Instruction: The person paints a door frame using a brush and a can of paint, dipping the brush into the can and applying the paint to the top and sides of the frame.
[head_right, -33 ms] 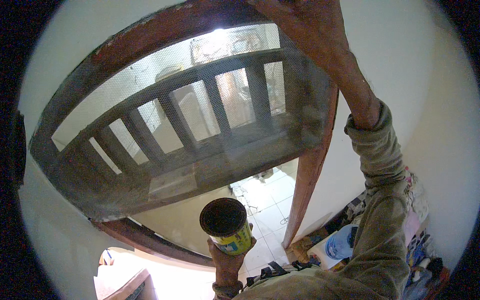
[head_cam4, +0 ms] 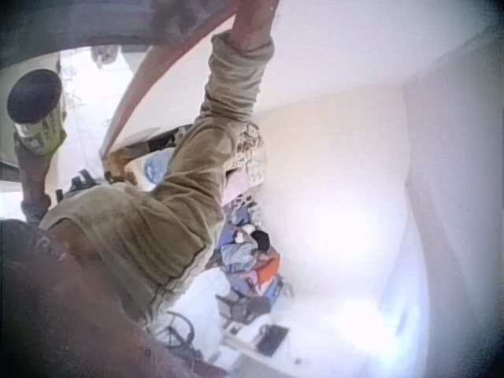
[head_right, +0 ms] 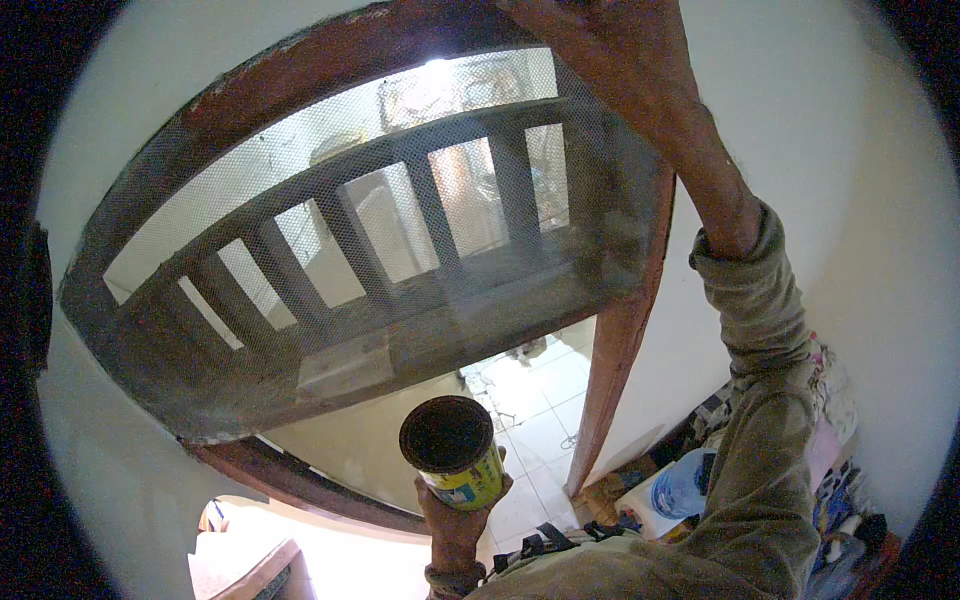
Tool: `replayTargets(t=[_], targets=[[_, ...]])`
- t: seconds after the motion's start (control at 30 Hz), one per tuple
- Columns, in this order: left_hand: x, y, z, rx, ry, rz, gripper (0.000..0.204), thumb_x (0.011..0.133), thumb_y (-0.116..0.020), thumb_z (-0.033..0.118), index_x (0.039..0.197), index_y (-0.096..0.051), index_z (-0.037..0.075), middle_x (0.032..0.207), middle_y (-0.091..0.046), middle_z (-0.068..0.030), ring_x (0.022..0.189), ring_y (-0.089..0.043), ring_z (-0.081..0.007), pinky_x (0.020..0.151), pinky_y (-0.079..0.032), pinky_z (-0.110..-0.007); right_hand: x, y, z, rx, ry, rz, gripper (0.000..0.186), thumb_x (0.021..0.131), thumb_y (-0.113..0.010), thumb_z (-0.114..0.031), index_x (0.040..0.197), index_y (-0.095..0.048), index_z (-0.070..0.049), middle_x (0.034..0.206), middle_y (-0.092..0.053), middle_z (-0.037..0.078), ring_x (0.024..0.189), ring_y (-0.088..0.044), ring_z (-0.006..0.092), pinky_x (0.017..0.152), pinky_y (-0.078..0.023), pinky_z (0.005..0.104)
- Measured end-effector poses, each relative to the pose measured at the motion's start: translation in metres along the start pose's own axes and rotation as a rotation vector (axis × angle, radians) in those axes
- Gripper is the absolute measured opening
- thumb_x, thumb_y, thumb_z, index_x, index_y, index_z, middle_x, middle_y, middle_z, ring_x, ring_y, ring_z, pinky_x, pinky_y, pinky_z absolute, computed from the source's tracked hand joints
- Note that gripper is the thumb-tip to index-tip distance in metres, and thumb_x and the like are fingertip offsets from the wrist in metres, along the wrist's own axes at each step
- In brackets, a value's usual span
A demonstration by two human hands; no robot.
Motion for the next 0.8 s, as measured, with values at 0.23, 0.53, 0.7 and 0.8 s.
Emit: replayTargets(t=[0.23, 0.53, 0.7, 0.8], targets=[[0.000, -0.008, -0.003, 0.180, -0.055, 0.004, 0.062, 0.101, -0.038, 0.047, 0.145, -0.045, 0.005, 0.136, -0.059, -0.0245, 0.124, -0.059, -0.0424, 0.100, -0.050, -0.063, -0.013, 0.037, -0.010, 0.109, -0.026, -0.031, 0.014, 0.094, -0.070, -0.004, 0.107, -0.074, 0.001, 0.107, -0.073, 0.010, 0.095, -0.072, 0.0180, 0.082, -0.062, 0.0307], [0.001, 0.001, -0.001, 0.068, 0.020, 0.045, 0.077, 0.096, -0.034, 0.062, 0.148, -0.045, 0.007, 0.141, -0.055, -0.0249, 0.132, -0.052, -0.0421, 0.103, -0.045, -0.065, -0.024, 0.004, -0.032, 0.276, 0.184, -0.084, 0.021, 0.093, -0.063, 0.011, 0.112, -0.069, 0.006, 0.123, -0.069, 0.018, 0.115, -0.068, 0.0253, 0.097, -0.057, 0.0315], [-0.001, 0.000, -0.003, 0.105, 0.008, 0.062, 0.080, 0.095, -0.032, 0.064, 0.150, -0.043, 0.007, 0.142, -0.054, -0.0255, 0.134, -0.050, -0.0430, 0.102, -0.044, -0.067, -0.001, -0.002, -0.013, 0.186, 0.029, -0.224, 0.014, 0.094, -0.071, -0.004, 0.106, -0.073, 0.002, 0.109, -0.074, 0.013, 0.100, -0.073, 0.0227, 0.085, -0.061, 0.0319], [-0.005, -0.008, -0.002, 0.394, -0.166, -0.038, 0.073, 0.099, -0.034, 0.057, 0.150, -0.041, 0.007, 0.143, -0.053, -0.0257, 0.134, -0.051, -0.0427, 0.103, -0.045, -0.066, 0.012, 0.013, -0.033, 0.290, -0.005, -0.164, 0.015, 0.091, -0.073, -0.004, 0.104, -0.074, 0.001, 0.103, -0.076, 0.014, 0.094, -0.075, 0.0234, 0.080, -0.064, 0.0345]])
Point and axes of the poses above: each hand's wrist, its own x-axis towards the middle knuckle, its own y-axis out of the back of the hand, z = x × y, the point moved 2 cm from there along x, towards the middle knuckle
